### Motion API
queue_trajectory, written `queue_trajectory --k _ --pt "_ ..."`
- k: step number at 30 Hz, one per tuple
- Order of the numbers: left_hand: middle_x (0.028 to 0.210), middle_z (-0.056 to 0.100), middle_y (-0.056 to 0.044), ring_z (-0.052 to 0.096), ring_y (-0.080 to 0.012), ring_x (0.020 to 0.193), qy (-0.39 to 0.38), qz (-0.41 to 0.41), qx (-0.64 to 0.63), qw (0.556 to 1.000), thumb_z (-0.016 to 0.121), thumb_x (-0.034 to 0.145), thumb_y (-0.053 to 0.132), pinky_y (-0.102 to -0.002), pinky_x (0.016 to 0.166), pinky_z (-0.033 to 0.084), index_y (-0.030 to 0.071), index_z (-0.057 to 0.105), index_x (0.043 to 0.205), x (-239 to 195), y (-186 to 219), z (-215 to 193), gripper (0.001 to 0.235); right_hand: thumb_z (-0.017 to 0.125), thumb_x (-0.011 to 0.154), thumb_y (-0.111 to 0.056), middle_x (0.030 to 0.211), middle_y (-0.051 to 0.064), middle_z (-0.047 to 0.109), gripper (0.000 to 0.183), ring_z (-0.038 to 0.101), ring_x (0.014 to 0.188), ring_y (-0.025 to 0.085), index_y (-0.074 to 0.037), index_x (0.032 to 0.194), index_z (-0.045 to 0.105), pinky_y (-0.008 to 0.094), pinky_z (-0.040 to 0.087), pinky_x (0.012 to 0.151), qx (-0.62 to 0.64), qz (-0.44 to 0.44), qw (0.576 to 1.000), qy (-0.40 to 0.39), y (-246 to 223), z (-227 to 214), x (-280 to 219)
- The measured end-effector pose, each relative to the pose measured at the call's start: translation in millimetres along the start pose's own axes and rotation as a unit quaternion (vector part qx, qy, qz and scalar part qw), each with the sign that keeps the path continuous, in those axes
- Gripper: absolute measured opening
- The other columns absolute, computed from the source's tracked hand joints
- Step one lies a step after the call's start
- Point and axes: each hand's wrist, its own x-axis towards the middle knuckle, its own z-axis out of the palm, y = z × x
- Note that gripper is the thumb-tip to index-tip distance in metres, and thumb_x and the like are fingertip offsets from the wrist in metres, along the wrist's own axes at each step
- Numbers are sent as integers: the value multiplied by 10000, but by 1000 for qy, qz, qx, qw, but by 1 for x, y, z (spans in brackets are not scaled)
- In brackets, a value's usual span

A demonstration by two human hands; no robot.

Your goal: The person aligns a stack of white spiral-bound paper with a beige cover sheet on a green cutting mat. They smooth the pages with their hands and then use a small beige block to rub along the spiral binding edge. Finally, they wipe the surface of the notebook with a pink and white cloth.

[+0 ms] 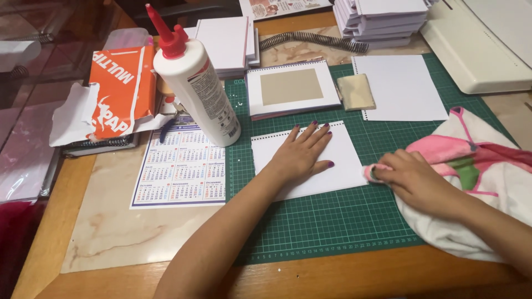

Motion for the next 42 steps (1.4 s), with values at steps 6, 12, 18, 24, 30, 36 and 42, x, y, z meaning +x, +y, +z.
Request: queue_trajectory --k 6,12,18,24,30,36,42 --pt "1719 121 -59 44 -299 1584 -8 -1 -6 1000 227 1016 632 -539 1252 21 125 168 1632 0 1 -1 800 429 1015 -303 1070 -48 637 286 536 972 202 -214 1111 684 399 381 847 38 -15 999 -31 -15 -17 -15" --pt "1718 127 -62 40 -289 1585 -4 6 0 1000 224 1015 634 -539 1252 22 117 176 1630 0 -1 1 804 560 954 -251 1148 -3 731 338 643 1089 173 -198 1173 812 359 486 987 281 124 951 -6 0 -41 -5" --pt "1712 168 -62 86 -292 1584 20 14 10 1000 267 1012 640 -553 1248 49 117 226 1620 4 -7 12 803 565 896 -146 1135 -10 631 181 520 1034 229 -214 1004 694 439 398 820 -17 -122 992 -24 -12 -19 21" --pt "1711 178 -54 104 -296 1583 38 23 20 999 270 1019 637 -558 1249 70 118 240 1619 5 -9 17 794 559 910 -172 1138 -12 629 122 517 1000 255 -211 937 672 455 403 783 -42 -130 991 -6 8 -13 -3" --pt "1715 144 -63 57 -293 1585 10 17 4 1000 249 1015 635 -550 1251 29 113 208 1624 2 -5 7 803 555 976 -284 1084 -55 673 238 542 953 165 -166 894 745 352 363 862 140 -45 989 8 1 -34 6" --pt "1717 141 -57 57 -287 1586 0 13 11 1000 244 1011 644 -551 1250 35 120 203 1625 5 -6 8 809 579 862 -103 1192 9 640 218 543 1079 258 -199 1001 717 453 398 855 -3 -122 992 -6 0 -15 10" --pt "1714 146 -61 51 -296 1585 6 8 13 1000 233 1019 626 -551 1254 11 124 202 1625 4 -4 7 787 531 916 -237 995 -69 664 178 568 875 198 -242 860 699 383 412 798 45 -42 998 -28 1 -19 -16"
